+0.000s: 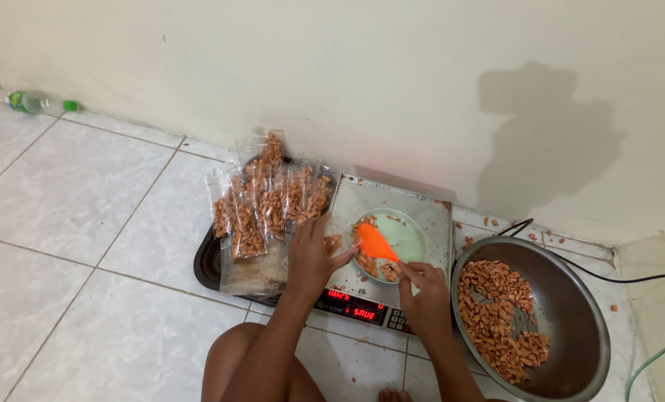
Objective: Weighing snacks on a digital scale and filling them into plastic bags using a scoop.
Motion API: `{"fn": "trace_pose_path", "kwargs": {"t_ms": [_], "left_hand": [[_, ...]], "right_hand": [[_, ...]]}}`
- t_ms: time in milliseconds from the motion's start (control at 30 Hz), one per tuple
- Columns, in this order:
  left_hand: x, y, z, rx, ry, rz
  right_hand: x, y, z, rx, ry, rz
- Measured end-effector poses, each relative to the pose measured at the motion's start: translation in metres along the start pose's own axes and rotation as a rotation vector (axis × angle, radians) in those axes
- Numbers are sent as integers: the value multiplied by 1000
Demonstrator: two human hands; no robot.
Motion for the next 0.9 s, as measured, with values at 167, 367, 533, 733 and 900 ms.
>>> {"fn": "trace_pose_path", "kwargs": {"t_ms": [167,367,533,733,900], "left_hand": [[-1,4,0,4,5,17],[0,2,0,14,-5,1],[1,8,-5,81,-146,-77],[-7,16,-10,140,-71,-15],[-9,24,-19,188,91,106]], "right_hand": [[1,-22,7,-141,-67,-3],[6,-29,21,-235,-176,11],[18,-33,11,-142,-195,70],[22,-5,0,-6,-66,68],[17,-14,-9,70,-22,-66]]}}
Point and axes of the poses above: each hand's wrist, its own x-axis towards the middle knuckle, its own z-axis out of the back of the hand, y = z × x, the point moved 2 cm from there along x, towards the middle knuckle, and after that the axes turned 15 degrees about y, right-handed, at the moved point
